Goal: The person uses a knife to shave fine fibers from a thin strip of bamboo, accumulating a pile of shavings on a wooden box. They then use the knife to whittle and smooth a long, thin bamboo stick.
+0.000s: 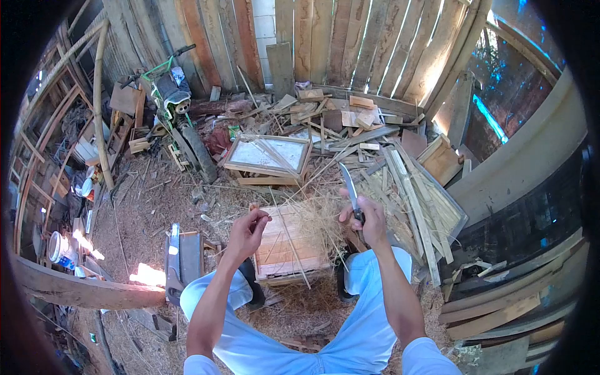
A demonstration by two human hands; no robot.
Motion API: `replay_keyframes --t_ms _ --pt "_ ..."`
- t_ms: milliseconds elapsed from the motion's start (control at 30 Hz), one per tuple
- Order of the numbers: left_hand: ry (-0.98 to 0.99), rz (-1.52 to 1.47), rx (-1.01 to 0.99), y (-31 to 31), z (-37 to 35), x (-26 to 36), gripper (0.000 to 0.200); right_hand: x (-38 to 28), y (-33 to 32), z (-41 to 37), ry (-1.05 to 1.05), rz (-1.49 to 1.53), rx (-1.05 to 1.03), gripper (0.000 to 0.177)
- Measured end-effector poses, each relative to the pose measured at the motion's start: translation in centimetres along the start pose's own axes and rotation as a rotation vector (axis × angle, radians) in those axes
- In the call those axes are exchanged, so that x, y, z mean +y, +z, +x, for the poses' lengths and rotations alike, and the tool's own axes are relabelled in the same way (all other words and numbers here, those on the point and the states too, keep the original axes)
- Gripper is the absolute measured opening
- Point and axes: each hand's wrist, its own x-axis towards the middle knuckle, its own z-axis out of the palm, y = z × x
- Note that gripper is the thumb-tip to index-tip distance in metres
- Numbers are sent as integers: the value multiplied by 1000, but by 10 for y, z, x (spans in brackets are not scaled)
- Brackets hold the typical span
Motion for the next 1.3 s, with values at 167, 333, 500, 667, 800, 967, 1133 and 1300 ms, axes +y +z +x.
replay_keyframes --t_ms 167,333,500,667,800,967,1133,1300 --pt "5 35 -27 -3 0 3 9 16 3 7 37 32 139 40" --pt "-30 63 -62 -7 1 18 11 10 20 5 -149 95 264 38" --pt "-19 44 -51 -2 1 7 13 4 20 1 1 -13 287 35" --pt "-79 4 -61 0 0 2 12 24 13 9 -169 -63 221 34" --pt "-146 11 -102 -3 0 12 13 5 25 2 -27 143 159 39" --pt "-150 -71 -44 -2 0 5 13 6 24 3 -79 47 156 47" --pt "-128 -46 -40 -4 1 10 14 13 17 6 -100 26 165 47" --pt "-160 -26 -39 -4 2 13 15 11 16 6 -55 111 147 38"
